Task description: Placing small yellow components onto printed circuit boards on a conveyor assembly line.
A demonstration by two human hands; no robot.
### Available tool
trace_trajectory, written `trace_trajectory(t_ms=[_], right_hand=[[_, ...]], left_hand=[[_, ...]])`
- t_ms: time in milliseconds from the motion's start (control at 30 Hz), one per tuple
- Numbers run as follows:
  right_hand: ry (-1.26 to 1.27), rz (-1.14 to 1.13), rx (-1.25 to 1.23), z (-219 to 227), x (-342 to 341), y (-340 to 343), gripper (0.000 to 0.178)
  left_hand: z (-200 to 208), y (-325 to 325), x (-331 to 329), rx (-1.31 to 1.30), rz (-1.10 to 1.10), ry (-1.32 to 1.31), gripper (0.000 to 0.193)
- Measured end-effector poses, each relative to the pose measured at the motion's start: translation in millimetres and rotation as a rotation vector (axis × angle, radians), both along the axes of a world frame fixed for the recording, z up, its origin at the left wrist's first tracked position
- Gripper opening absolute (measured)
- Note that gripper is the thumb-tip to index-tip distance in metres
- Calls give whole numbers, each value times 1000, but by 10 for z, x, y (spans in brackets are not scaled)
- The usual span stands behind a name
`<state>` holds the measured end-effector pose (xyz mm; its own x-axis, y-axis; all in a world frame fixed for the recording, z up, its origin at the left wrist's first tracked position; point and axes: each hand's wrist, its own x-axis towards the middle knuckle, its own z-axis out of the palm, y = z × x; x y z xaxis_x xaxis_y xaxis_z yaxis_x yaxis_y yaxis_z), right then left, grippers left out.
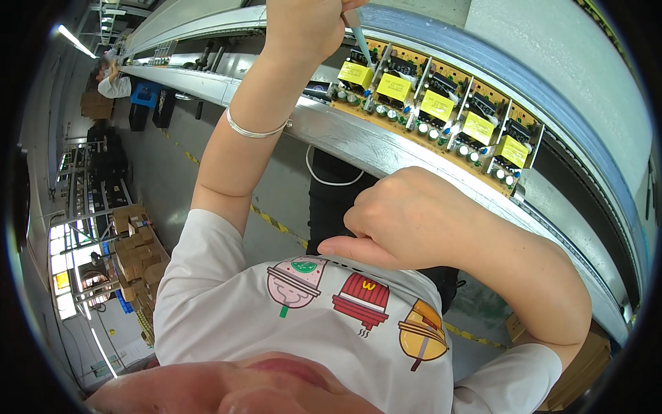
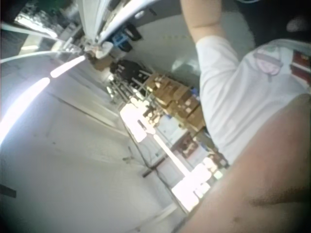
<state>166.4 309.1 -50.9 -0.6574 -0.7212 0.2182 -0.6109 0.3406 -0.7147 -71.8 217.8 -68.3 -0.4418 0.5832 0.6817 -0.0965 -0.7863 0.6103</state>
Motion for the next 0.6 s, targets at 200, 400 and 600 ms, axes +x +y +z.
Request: trace_trajectory(t_ms=[200,400,600], right_hand=[[12,9,4,25,40,29,50],[7,-4,2,33,94,97,50],[28,40,67,147,88,104,55]], left_hand=[[293,-50,467,-108,201,-345,32],[307,4,530,-323,435,-180,32],[136,146,471,3,-224,-680,37]])
